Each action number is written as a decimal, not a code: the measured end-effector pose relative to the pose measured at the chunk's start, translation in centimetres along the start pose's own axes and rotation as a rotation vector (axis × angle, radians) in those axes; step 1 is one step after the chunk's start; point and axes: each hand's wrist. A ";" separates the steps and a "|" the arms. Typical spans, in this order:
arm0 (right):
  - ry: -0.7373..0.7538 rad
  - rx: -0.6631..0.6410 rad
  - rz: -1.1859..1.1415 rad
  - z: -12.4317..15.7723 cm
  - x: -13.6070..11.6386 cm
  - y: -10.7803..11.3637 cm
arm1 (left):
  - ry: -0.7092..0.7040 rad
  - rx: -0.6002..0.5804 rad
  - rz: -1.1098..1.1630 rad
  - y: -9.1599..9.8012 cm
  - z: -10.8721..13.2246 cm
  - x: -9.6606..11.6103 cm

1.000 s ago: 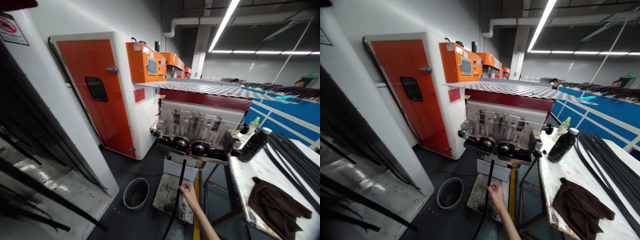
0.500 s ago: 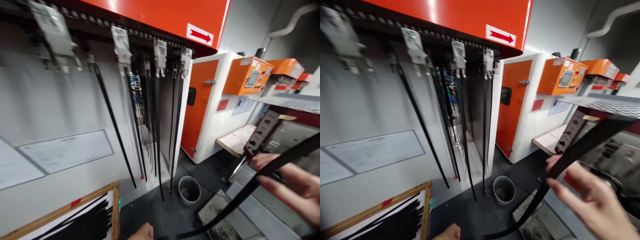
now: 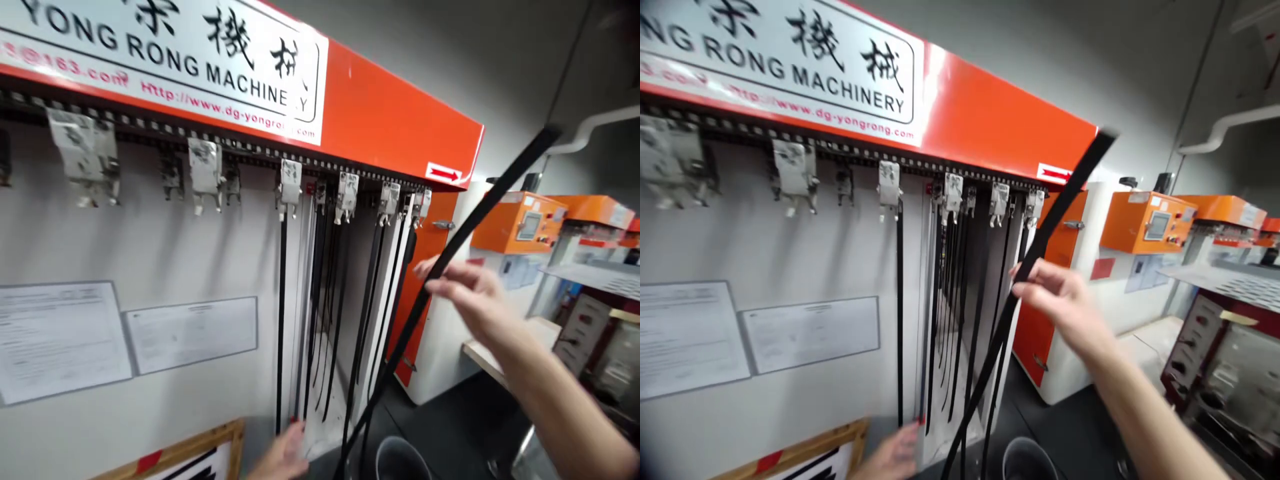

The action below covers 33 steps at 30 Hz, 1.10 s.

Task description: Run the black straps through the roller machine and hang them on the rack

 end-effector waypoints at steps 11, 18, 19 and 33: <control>-0.171 -0.320 -0.241 -1.1 9.8 -11.2 | -0.875 0.506 -0.253 5.8 0.8 46.0; -0.226 -0.405 -0.345 -2.7 10.8 -12.4 | -0.727 0.389 -0.126 6.4 -2.1 52.2; -0.227 -0.412 -0.356 -3.1 10.8 -12.5 | -0.720 0.397 -0.114 6.4 -2.1 52.3; -0.229 -0.386 -0.412 -7.0 11.4 -13.6 | -0.714 0.413 -0.176 7.0 -2.8 51.6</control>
Point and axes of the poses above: each hand's wrist, its own z-axis away from the middle knuckle, its own y-axis out of the back of the hand, x = y × z, and after that the axes turned 4 degrees about -y, right-handed
